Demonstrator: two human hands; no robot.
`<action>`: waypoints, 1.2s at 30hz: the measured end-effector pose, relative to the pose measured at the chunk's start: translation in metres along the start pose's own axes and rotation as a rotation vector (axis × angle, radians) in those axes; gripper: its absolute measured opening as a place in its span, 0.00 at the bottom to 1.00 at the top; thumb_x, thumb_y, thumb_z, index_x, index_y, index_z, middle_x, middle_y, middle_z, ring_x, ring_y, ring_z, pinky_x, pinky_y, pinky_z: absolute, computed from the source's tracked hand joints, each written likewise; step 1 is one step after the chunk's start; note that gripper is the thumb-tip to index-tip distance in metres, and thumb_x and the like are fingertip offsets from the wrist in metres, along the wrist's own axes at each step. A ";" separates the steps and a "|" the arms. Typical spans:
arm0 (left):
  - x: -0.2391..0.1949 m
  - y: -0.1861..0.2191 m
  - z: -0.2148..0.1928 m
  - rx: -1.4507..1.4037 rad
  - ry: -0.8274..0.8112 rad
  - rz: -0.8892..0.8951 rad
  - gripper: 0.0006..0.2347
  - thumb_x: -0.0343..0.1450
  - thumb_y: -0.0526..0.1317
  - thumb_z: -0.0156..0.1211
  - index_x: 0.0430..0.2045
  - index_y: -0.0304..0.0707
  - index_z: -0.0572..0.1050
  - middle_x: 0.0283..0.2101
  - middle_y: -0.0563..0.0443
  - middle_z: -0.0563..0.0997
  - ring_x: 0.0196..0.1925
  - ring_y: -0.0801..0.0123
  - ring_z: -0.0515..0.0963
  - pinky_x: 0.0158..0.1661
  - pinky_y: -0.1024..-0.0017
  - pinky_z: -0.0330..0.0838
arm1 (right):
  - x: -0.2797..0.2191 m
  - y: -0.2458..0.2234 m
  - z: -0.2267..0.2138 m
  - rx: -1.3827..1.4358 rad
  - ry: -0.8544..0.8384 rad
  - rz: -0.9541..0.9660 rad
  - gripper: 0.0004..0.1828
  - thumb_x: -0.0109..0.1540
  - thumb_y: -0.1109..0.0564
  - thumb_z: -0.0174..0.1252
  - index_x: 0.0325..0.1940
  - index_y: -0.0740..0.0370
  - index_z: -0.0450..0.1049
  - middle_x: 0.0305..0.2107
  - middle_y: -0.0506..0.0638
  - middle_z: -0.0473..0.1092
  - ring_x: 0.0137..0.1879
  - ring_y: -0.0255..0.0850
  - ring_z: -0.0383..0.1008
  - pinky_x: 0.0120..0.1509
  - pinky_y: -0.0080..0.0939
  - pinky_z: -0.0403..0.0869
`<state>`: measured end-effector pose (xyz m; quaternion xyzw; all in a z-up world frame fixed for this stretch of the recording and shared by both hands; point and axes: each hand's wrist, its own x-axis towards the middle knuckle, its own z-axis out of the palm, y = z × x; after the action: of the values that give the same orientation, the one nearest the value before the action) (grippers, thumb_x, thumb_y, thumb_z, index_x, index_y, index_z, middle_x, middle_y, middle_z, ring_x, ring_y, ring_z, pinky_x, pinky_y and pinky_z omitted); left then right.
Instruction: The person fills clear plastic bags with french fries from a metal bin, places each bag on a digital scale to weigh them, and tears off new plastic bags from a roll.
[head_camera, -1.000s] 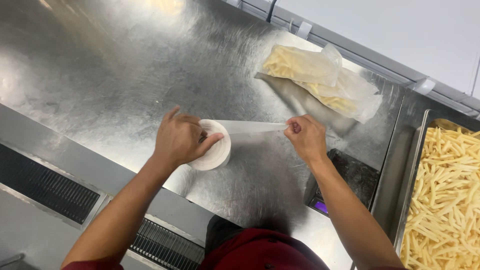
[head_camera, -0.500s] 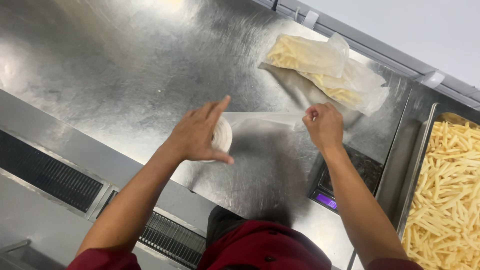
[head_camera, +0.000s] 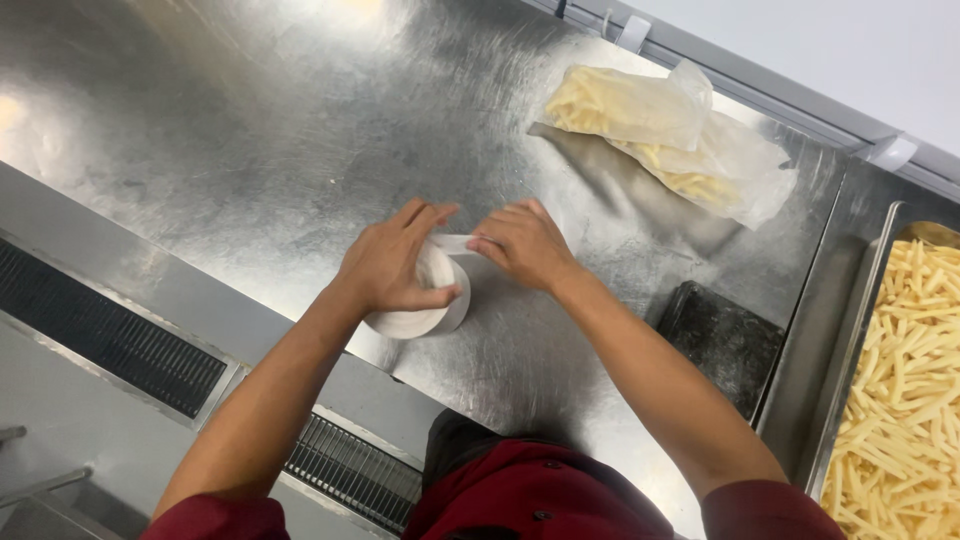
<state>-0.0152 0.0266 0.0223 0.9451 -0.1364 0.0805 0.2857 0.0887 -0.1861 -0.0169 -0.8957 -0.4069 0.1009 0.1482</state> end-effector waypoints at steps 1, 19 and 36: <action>-0.001 -0.001 -0.001 -0.031 -0.001 0.028 0.38 0.55 0.60 0.69 0.57 0.35 0.70 0.45 0.41 0.80 0.40 0.48 0.83 0.34 0.57 0.77 | -0.008 0.003 0.002 0.119 0.102 -0.100 0.10 0.67 0.46 0.60 0.41 0.52 0.80 0.36 0.43 0.78 0.48 0.40 0.77 0.67 0.51 0.63; -0.006 0.039 0.036 -0.012 0.136 -0.319 0.07 0.69 0.42 0.63 0.32 0.45 0.87 0.31 0.49 0.86 0.26 0.57 0.83 0.28 0.61 0.74 | -0.078 0.025 0.050 0.418 0.452 0.002 0.08 0.68 0.53 0.60 0.37 0.58 0.77 0.26 0.49 0.74 0.31 0.44 0.75 0.36 0.45 0.72; -0.005 0.041 0.037 0.053 0.149 -0.302 0.07 0.70 0.42 0.64 0.30 0.42 0.86 0.29 0.48 0.85 0.25 0.55 0.82 0.25 0.61 0.72 | -0.139 0.028 0.090 0.149 0.275 0.765 0.17 0.68 0.46 0.49 0.37 0.61 0.73 0.30 0.62 0.76 0.39 0.64 0.76 0.43 0.65 0.71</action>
<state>-0.0299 -0.0264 0.0121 0.9536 0.0311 0.1102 0.2786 -0.0088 -0.2922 -0.1028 -0.9743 -0.0125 0.0573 0.2173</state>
